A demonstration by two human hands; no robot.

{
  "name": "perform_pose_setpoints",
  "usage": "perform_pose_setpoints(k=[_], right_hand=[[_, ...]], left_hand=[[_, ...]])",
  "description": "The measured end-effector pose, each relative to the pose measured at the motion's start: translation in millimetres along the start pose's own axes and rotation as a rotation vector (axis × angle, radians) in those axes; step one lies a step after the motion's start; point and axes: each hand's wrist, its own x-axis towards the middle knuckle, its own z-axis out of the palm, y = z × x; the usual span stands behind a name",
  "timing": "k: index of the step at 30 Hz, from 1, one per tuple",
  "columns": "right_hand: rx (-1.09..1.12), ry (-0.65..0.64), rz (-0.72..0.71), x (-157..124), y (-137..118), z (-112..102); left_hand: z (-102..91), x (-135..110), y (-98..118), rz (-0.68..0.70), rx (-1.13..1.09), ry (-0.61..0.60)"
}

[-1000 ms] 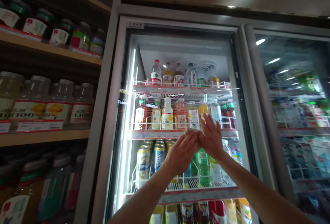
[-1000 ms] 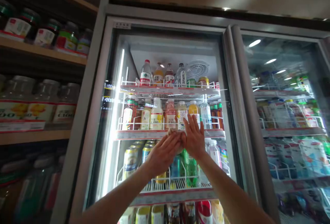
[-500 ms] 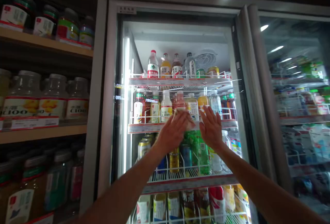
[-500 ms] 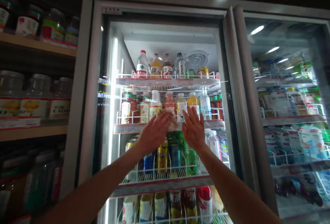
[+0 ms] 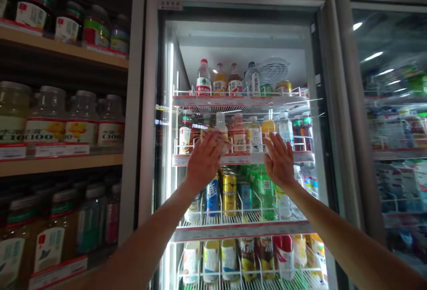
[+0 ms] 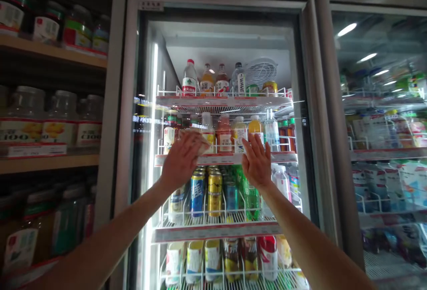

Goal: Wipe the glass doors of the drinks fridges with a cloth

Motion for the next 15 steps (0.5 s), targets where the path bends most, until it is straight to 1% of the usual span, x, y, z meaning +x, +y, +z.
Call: perform_pose_setpoints(k=[1, 2, 3, 4, 6, 7, 8, 9, 12, 13, 14, 15], right_hand=[[-0.004, -0.002, -0.001, 0, 0, 0], [-0.006, -0.006, -0.001, 0, 0, 0], [-0.008, -0.011, -0.001, 0, 1, 0], [-0.008, -0.011, -0.002, 0, 1, 1], [-0.007, -0.003, -0.003, -1, 1, 1], [-0.007, 0.003, -0.002, -1, 1, 1], [-0.005, 0.008, 0.001, -1, 1, 2], [-0.002, 0.010, 0.005, -1, 1, 2], [0.013, -0.007, 0.020, -1, 1, 1], [0.016, -0.015, 0.027, -1, 1, 1], [0.018, -0.023, 0.033, -1, 1, 0], [0.018, -0.029, 0.036, -1, 1, 0]], left_hand=[[-1.1, -1, -4, -0.073, 0.006, 0.025], [-1.8, -6, -3, -0.093, 0.003, 0.032], [-2.2, -14, 2, -0.049, -0.013, 0.023], [-2.4, -25, 9, 0.044, -0.039, -0.003], [-3.0, -45, 24, 0.276, -0.100, -0.065], [-3.5, -52, 28, 0.351, -0.119, -0.092], [-4.3, -55, 29, 0.369, -0.123, -0.108], [-5.1, -54, 27, 0.324, -0.112, -0.111], [-5.8, -43, 18, 0.021, -0.051, -0.044], [-5.1, -41, 19, -0.042, -0.046, -0.024], [-4.1, -42, 22, -0.049, -0.055, -0.020], [-3.0, -46, 28, -0.003, -0.076, -0.033]])
